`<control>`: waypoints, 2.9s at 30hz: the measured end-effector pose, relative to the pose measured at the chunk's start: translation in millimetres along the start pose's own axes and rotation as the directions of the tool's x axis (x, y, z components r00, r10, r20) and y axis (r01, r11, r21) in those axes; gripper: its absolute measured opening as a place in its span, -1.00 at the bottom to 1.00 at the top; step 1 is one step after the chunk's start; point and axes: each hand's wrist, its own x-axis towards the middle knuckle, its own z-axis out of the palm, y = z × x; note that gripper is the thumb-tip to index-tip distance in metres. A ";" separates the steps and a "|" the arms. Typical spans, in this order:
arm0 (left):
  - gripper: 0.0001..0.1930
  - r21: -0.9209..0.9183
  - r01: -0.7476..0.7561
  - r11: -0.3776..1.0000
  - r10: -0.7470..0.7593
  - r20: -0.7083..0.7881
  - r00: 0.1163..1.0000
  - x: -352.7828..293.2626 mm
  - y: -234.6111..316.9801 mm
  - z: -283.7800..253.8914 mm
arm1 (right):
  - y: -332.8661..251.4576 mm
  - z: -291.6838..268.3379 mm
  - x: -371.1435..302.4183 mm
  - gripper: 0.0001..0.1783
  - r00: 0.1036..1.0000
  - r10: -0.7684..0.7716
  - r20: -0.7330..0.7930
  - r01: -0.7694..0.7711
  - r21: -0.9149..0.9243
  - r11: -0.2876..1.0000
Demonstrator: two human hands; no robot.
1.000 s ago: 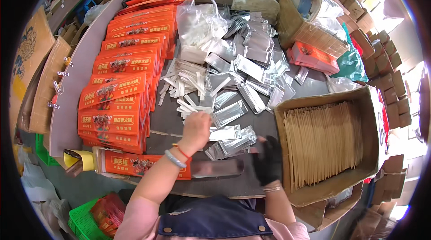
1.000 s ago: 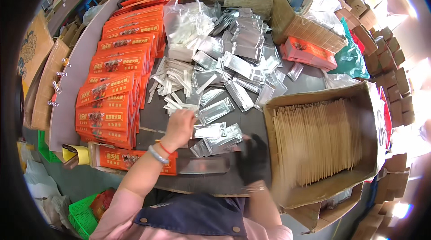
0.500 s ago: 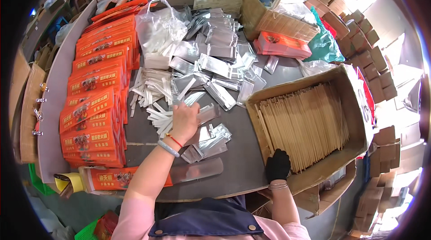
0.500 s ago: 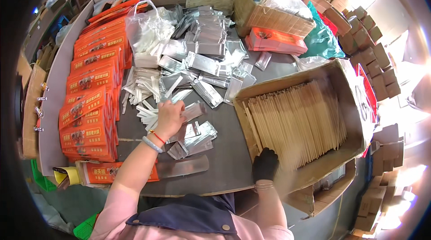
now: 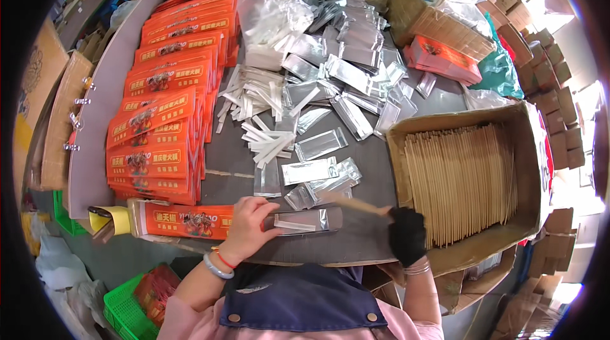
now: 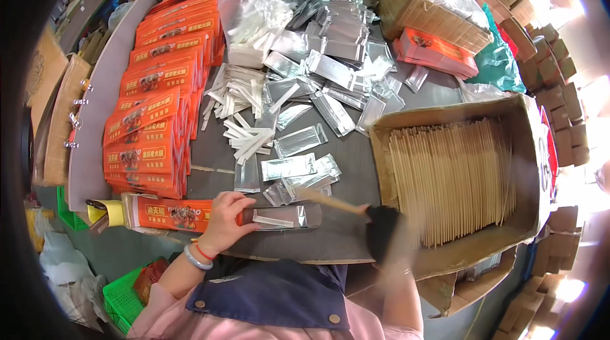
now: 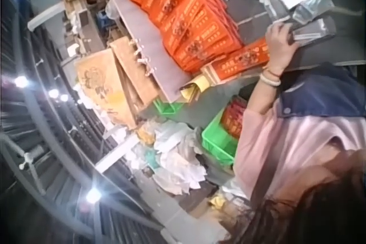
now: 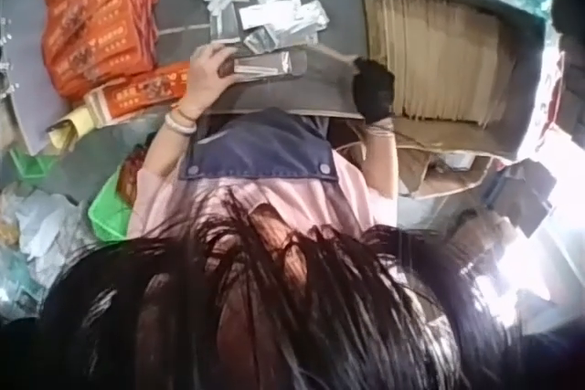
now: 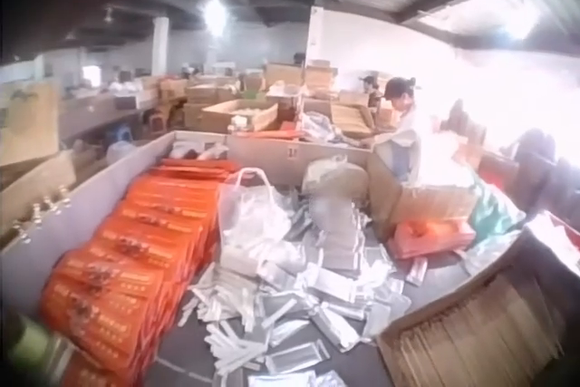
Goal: Packaging bundles of wooden sticks into plastic sleeves and then into red cardboard boxes.
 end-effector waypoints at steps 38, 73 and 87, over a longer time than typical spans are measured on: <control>0.02 0.083 0.314 0.946 -0.280 -0.282 0.918 -24.2 -34.3 22.7 | -82.2 39.8 31.9 -0.32 0.987 -0.160 0.024 0.160 0.007 0.987; -0.93 0.329 -0.126 0.936 0.203 -0.210 0.956 180.3 -10.8 78.4 | 92.9 71.2 -51.1 -0.33 0.602 0.788 -0.129 -0.765 -0.375 0.523; -0.76 0.097 -0.232 0.968 0.219 0.126 0.967 34.9 -2.2 22.7 | 72.8 54.1 -21.3 -0.54 0.709 0.700 -0.082 -0.687 -0.306 0.659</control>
